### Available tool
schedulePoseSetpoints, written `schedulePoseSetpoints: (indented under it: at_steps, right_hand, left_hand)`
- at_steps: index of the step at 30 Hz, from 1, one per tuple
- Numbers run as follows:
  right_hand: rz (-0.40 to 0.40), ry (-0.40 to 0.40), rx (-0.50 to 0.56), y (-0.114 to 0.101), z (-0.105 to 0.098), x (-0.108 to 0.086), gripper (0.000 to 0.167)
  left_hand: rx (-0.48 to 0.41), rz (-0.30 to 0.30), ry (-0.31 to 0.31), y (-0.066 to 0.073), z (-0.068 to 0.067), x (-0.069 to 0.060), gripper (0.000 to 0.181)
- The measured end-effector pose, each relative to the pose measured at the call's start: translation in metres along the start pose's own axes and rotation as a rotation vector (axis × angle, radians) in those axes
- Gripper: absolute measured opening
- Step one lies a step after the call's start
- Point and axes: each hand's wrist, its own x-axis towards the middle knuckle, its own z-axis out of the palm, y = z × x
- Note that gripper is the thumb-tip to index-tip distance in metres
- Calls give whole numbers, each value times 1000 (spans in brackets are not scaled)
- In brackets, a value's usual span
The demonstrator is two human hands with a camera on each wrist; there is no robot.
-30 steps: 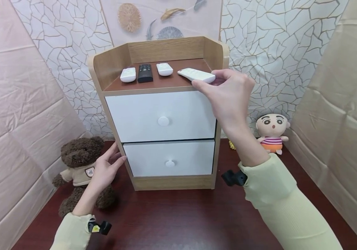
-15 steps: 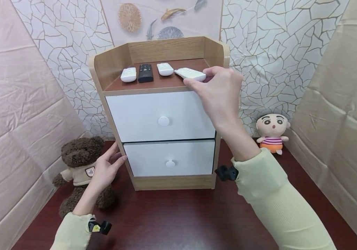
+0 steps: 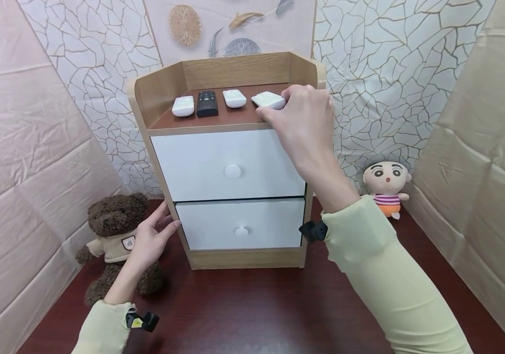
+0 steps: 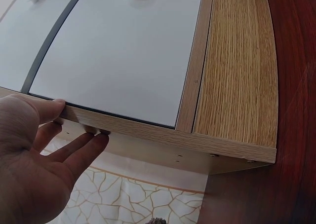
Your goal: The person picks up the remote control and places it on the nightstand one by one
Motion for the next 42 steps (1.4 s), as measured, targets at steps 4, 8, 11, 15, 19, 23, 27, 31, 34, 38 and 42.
schedulePoseSetpoints:
  at_steps: [4, 8, 11, 15, 19, 23, 27, 31, 34, 38, 42]
  right_hand:
    - [-19, -8, -36, -1, 2, 1, 53]
    - [-47, -28, -73, -5, 5, 2, 52]
    - [-63, -41, -92, -8, 8, 5, 50]
    - [-63, -58, -126, -8, 11, 10, 43]
    - [-57, -66, -163, -8, 13, 14, 41]
    - [-31, -85, -172, -9, 16, 17, 46]
    - [-1, -98, -163, -11, 19, 20, 48]
    - [39, -116, -170, -12, 22, 23, 49]
    - [69, -125, -173, -14, 24, 25, 48]
    - [95, -123, -187, -15, 25, 28, 43]
    - [121, -139, -219, -17, 26, 31, 43]
  left_hand:
    - [5, 0, -2, -1, 0, 0, 69]
    - [11, -6, 2, 0, 0, 0, 68]
    - [17, -6, 7, 0, 0, 0, 68]
    - [19, -5, 10, 1, 0, 0, 69]
    - [11, -6, 9, 2, 0, 0, 69]
    - [9, -1, 13, 4, 1, 0, 69]
    - [17, 1, 16, 4, 1, 0, 68]
    - [16, -5, 13, 3, 1, -1, 69]
    - [15, -6, 14, 3, 1, -1, 69]
    - [15, 5, 18, 3, 1, 0, 69]
    - [14, 8, 21, 3, 1, 1, 68]
